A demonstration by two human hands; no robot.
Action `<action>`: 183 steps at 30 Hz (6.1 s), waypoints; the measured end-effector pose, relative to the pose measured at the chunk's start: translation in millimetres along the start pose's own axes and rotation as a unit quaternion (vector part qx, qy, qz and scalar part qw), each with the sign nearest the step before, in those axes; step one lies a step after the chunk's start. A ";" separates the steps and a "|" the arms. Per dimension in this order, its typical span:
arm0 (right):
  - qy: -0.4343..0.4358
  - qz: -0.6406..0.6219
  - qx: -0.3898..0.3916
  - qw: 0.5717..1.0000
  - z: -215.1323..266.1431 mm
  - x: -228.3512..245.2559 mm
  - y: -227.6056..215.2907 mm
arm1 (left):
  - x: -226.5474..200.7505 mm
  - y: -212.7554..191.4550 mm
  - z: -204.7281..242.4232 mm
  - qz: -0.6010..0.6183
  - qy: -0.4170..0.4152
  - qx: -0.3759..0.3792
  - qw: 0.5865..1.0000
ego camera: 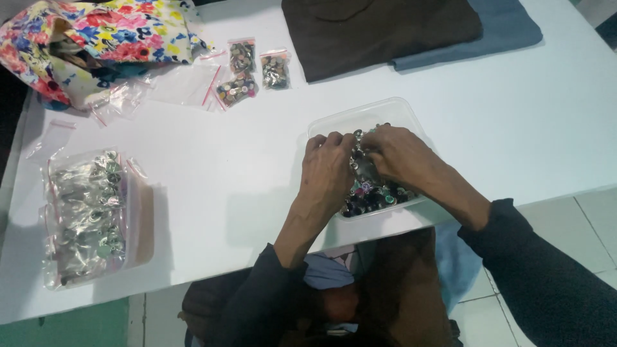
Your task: Sorting small buttons from a tray and placing them into small plastic bags
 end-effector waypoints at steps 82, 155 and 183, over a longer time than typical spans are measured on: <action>0.029 -0.405 0.013 0.914 23.1 18.9 -45.7 | 5.9 -29.4 22.1 0.240 0.028 -0.205 0.948; 0.038 -0.006 -0.045 0.998 33.0 27.9 -25.4 | -12.5 -37.4 9.9 -0.039 0.118 -0.075 0.989; 0.038 -0.142 -0.039 0.988 24.3 18.3 -17.7 | 2.7 -24.8 -13.4 0.081 0.063 -0.044 0.994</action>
Point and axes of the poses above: each hand's wrist, its own z-axis away from the middle knuckle, its own y-axis out of the palm, x = y × z, the point moved 10 cm from there along -z, towards the middle knuckle, and after that the axes turned 2 degrees about x, right-handed, at the moved point
